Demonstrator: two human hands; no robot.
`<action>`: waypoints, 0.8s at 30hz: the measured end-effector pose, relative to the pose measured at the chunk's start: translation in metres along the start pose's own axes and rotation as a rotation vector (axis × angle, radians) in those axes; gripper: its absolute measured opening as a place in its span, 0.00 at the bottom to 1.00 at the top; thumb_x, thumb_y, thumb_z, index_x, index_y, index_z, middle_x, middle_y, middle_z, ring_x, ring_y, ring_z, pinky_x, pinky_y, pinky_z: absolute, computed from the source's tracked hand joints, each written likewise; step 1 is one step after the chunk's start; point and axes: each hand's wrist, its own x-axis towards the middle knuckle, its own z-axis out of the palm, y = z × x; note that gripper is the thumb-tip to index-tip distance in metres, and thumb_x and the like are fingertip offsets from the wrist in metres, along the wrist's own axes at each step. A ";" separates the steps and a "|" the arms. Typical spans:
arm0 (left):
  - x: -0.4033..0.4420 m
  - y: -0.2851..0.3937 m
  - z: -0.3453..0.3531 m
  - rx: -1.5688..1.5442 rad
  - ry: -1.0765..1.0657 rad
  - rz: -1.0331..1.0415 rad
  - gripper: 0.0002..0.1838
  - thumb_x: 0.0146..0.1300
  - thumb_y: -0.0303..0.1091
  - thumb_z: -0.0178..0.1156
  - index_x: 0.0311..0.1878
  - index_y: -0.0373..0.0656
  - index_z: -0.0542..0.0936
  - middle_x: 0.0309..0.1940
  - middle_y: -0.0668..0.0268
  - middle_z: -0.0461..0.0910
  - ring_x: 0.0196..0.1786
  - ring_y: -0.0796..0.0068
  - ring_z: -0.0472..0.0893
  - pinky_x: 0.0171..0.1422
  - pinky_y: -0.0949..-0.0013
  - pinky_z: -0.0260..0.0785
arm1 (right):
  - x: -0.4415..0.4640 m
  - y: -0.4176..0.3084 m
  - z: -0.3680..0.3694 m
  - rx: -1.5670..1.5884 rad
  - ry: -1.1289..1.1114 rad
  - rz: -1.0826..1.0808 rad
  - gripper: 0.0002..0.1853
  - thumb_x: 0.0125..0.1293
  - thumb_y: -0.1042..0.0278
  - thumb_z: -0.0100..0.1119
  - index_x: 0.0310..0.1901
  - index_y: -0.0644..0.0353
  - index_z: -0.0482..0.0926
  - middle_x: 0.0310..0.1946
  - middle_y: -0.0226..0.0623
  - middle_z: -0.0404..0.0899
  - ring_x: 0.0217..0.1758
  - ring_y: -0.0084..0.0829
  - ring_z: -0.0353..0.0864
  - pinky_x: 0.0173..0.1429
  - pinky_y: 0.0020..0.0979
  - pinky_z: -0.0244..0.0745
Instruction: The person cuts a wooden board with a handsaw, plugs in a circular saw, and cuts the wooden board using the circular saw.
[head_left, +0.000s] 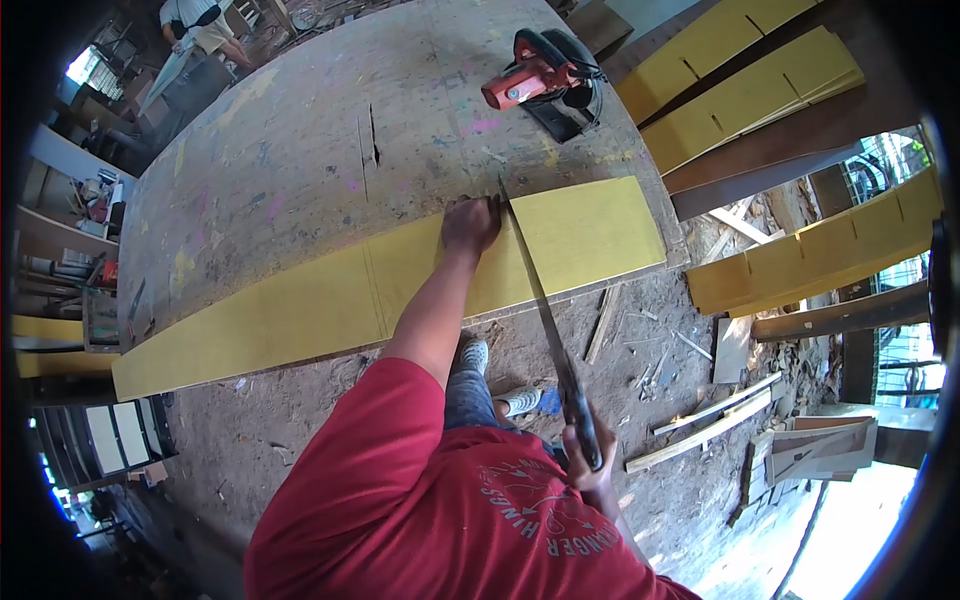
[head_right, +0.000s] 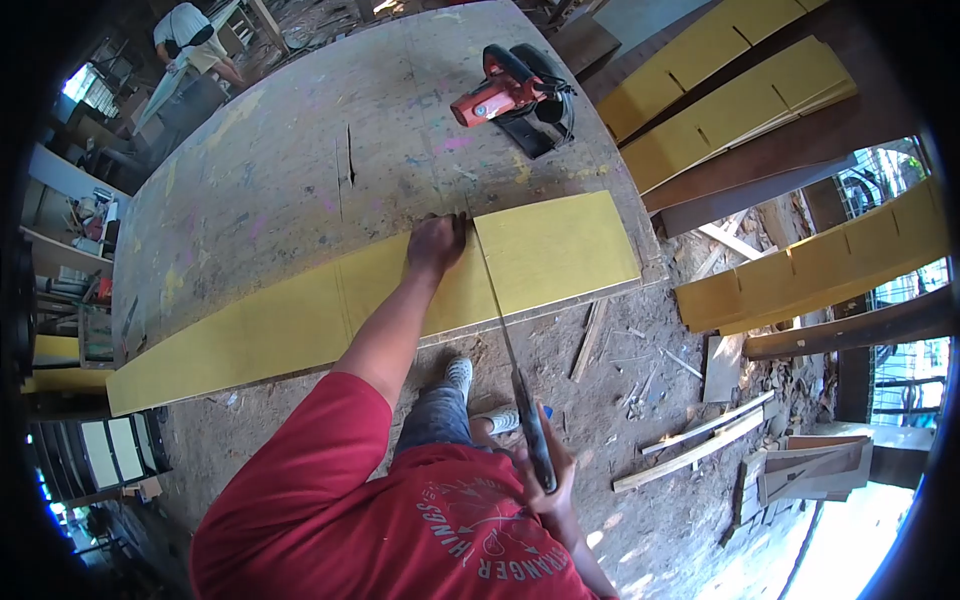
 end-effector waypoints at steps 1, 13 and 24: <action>0.001 -0.001 0.002 0.013 -0.011 -0.001 0.32 0.84 0.54 0.43 0.46 0.40 0.91 0.47 0.40 0.89 0.60 0.38 0.85 0.69 0.39 0.74 | -0.004 -0.002 -0.002 0.032 -0.040 0.046 0.31 0.77 0.72 0.59 0.78 0.77 0.68 0.70 0.59 0.81 0.75 0.38 0.80 0.77 0.37 0.71; 0.005 0.006 -0.002 0.006 -0.075 -0.065 0.32 0.85 0.53 0.42 0.46 0.40 0.91 0.48 0.43 0.90 0.59 0.40 0.85 0.72 0.40 0.69 | -0.004 0.009 0.001 0.022 0.069 -0.066 0.26 0.79 0.61 0.63 0.68 0.74 0.77 0.33 0.24 0.78 0.36 0.17 0.71 0.39 0.28 0.70; -0.001 0.004 0.003 -0.006 0.032 0.009 0.31 0.84 0.52 0.43 0.44 0.40 0.91 0.44 0.43 0.90 0.57 0.42 0.86 0.70 0.42 0.70 | 0.056 0.043 0.026 -0.027 0.040 -0.026 0.33 0.76 0.68 0.64 0.77 0.76 0.70 0.64 0.57 0.85 0.69 0.33 0.82 0.74 0.36 0.74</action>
